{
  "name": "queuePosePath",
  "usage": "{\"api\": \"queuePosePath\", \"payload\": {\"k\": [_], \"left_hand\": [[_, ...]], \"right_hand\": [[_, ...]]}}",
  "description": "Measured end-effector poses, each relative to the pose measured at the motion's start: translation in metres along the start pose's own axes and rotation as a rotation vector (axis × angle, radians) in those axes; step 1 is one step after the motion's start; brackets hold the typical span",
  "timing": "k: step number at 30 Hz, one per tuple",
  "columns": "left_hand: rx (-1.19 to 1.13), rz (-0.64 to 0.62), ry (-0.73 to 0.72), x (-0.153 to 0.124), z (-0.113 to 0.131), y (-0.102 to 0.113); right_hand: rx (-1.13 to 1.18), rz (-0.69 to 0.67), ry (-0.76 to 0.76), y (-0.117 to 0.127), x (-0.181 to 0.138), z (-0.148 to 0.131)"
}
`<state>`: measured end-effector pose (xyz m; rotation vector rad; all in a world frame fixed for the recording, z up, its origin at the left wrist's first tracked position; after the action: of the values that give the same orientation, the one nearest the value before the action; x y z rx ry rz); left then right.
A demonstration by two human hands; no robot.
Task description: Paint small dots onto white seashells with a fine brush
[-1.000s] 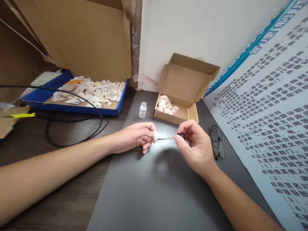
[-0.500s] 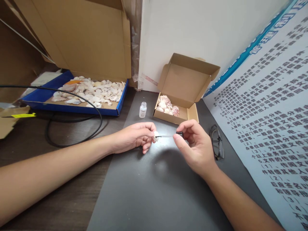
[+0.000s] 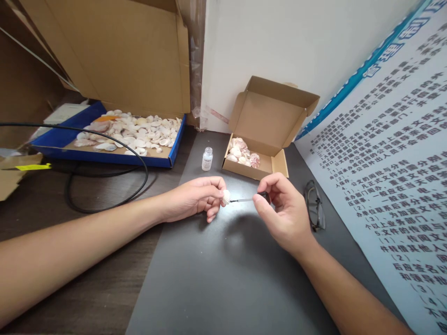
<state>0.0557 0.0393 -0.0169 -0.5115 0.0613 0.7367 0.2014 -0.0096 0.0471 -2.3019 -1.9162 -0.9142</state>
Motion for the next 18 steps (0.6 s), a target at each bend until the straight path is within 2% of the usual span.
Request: {"api": "queuePosePath", "payload": {"k": [6, 18], "left_hand": [[0.002, 0.002, 0.003, 0.0001, -0.0003, -0.0001], [0.002, 0.0, 0.005, -0.0003, -0.0009, 0.001]], "right_hand": [[0.044, 0.002, 0.036, -0.0001, -0.0001, -0.0041], [0.017, -0.008, 0.011, -0.0015, 0.0006, -0.0021]]}}
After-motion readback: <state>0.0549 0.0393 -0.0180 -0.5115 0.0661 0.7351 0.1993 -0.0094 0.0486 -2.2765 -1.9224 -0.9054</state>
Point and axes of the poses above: each hand's wrist, its own x-axis towards the middle knuckle, its own y-axis out of the back of the hand, z = x × y, the point moved 7 cm from there along x, towards the middle knuckle, and after that the axes turned 5 degrees about z, right-handed, at the moved point
